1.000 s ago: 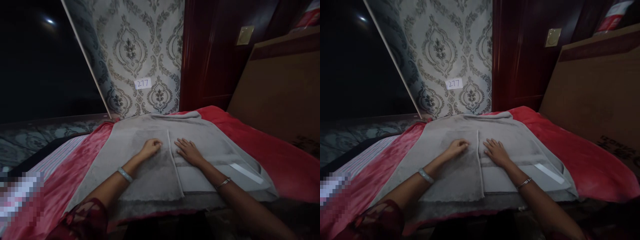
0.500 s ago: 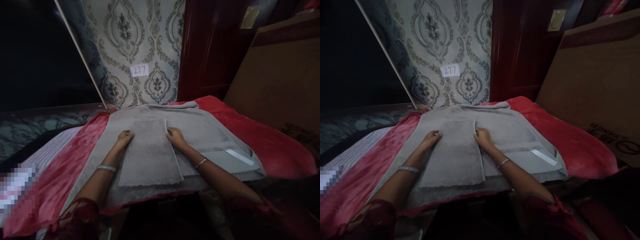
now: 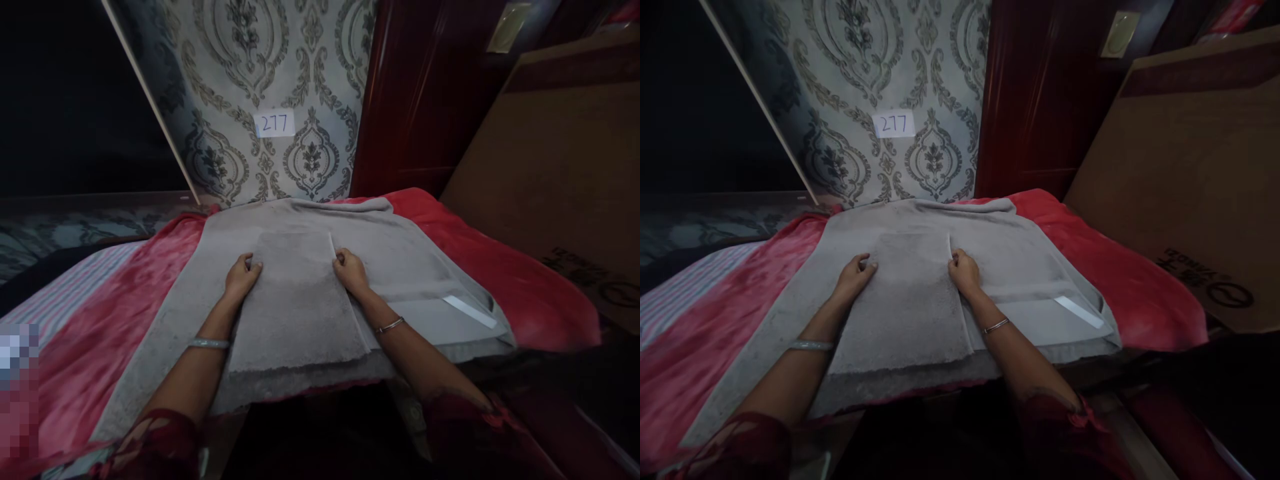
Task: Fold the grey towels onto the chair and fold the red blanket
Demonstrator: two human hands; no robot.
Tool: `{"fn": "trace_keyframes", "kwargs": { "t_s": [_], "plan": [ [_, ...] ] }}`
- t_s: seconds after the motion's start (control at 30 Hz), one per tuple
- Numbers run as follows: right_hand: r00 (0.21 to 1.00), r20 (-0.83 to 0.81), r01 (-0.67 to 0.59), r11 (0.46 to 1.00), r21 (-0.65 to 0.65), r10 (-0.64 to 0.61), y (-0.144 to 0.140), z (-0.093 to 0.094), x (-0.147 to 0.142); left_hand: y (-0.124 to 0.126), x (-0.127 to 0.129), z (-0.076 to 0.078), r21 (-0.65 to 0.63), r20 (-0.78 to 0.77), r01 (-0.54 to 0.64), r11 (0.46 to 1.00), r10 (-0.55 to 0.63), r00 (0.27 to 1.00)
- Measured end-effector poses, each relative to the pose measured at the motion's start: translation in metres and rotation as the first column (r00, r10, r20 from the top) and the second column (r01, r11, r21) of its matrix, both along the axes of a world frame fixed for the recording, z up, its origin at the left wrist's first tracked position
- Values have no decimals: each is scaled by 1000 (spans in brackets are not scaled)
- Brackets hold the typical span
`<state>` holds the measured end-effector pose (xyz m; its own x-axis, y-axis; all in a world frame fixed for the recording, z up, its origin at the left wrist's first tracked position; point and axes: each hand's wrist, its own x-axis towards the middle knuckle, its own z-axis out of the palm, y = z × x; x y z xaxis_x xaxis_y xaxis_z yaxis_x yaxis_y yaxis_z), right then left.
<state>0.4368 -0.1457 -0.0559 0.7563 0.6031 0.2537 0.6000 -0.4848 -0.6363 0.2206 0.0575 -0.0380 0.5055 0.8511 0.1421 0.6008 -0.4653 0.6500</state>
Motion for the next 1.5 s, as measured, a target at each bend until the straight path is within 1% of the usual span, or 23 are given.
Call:
{"fn": "trace_keyframes", "kwargs": {
  "t_s": [0.1,0.27,0.33,0.47,0.53,0.6,0.7,0.83,0.97,1.07,1.23,1.33,1.4,1.5],
  "plan": [
    [1000,-5,1,1000,14,-1,-1,-3,-4,-3,-1,4,31,-42,7,999,-6,999],
    [1000,-14,1,1000,27,-1,0,0,-5,-6,-5,4,44,-19,15,999,-14,1000],
    [999,-13,-34,999,8,34,2,2,-4,-7,-6,4,40,-9,15,999,-15,1000],
    [988,16,-153,988,-24,154,8,5,3,-8,-8,3,47,6,8,999,-9,1000],
    [985,23,-172,985,-23,173,12,6,6,-7,-8,2,44,8,13,999,-14,1000],
    [984,27,-178,984,-20,178,14,5,8,-4,-7,-2,29,8,-7,1000,7,1000],
    [984,38,-174,985,5,174,16,3,10,0,-6,-8,9,36,-28,1000,27,999],
    [987,53,-152,987,46,149,20,0,10,2,-7,-12,23,82,4,1000,-6,997],
    [994,37,-106,994,35,105,22,-4,11,2,-6,-10,-7,71,-11,1000,12,997],
    [993,29,-111,994,14,110,21,-4,12,0,-6,-6,-18,59,1,1000,0,998],
    [992,21,-127,991,-33,128,29,9,19,-5,-8,1,31,-17,34,999,-33,999],
    [993,30,-111,992,-53,112,37,15,23,-6,-9,2,26,-2,33,999,-33,999],
    [995,40,-88,995,-56,90,40,15,23,-6,-9,2,10,14,31,999,-31,999],
    [997,50,-55,997,-47,58,40,8,21,-6,-10,1,11,3,51,999,-51,999]
  ]
}}
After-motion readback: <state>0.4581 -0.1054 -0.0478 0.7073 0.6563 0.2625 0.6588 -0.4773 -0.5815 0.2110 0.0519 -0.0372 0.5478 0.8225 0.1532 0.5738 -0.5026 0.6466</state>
